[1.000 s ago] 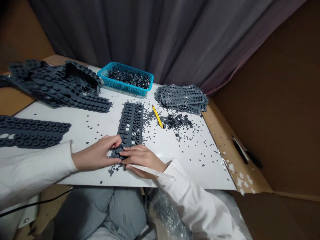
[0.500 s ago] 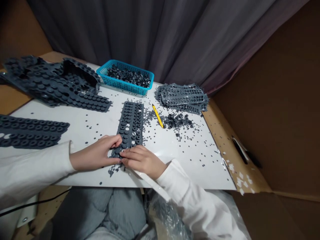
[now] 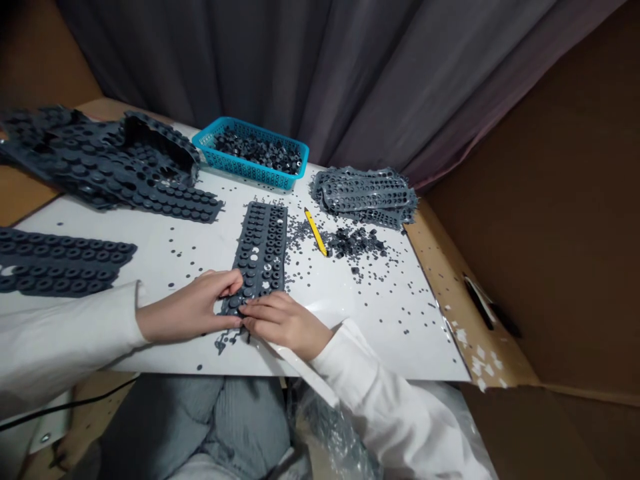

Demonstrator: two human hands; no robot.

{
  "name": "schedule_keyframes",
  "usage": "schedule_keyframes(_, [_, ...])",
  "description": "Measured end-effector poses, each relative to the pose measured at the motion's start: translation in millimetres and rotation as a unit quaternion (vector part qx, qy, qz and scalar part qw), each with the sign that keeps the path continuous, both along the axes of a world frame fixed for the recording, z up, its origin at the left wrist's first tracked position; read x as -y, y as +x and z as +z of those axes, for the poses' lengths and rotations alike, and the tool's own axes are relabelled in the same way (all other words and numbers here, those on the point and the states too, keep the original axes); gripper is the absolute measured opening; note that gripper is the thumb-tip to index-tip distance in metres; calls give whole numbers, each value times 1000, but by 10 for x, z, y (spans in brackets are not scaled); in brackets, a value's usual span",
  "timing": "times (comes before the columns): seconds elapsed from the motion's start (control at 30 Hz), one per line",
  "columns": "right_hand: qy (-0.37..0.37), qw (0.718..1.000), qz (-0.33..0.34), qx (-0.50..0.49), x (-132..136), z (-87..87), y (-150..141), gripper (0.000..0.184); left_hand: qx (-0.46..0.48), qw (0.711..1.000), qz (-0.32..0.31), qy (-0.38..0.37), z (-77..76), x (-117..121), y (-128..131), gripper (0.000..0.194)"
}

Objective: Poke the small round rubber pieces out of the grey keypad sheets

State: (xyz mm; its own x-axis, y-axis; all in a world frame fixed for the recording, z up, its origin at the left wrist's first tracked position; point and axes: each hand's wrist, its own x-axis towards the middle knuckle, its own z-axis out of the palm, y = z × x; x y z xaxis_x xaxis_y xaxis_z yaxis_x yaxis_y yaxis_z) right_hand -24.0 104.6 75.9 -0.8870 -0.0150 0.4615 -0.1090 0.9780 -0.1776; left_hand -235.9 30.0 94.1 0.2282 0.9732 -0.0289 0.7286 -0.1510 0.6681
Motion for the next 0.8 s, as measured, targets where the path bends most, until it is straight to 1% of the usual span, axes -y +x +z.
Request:
schedule_keyframes(0.1, [30,999,-10,7,44,29,6,12,1,1000,8,-5,-6,-12,3,27])
schedule_keyframes(0.2, [43,999,-15,-2,78,60,3,11,-4,1000,10,-11,4,-33,10,27])
schedule_keyframes(0.27, [44,999,-20,-11,81,64,-1,13,-10,1000,10,-18,14,-45,14,29])
schedule_keyframes(0.33, [28,999,-38,-27,66,51,-6,15,-12,1000,12,-26,20,-51,15,30])
schedule_keyframes(0.37, [9,998,-50,-40,53,39,-8,16,-11,999,14,-29,21,-51,15,31])
schedule_keyframes(0.43, [-57,994,-68,-68,29,13,-12,15,-10,999,16,-31,20,-46,15,32])
schedule_keyframes(0.53, [-186,978,-55,-79,14,7,-20,12,-8,1000,8,-22,26,-36,8,31])
schedule_keyframes(0.6, [-245,966,-43,-71,19,38,-25,14,-5,1000,-5,-13,37,-37,-9,30])
schedule_keyframes(0.7, [-285,956,-32,-67,28,100,-29,16,6,999,-34,-3,50,-50,-59,28])
schedule_keyframes(0.8, [-299,952,-15,-55,26,124,-18,17,20,997,-74,1,39,-58,-110,24])
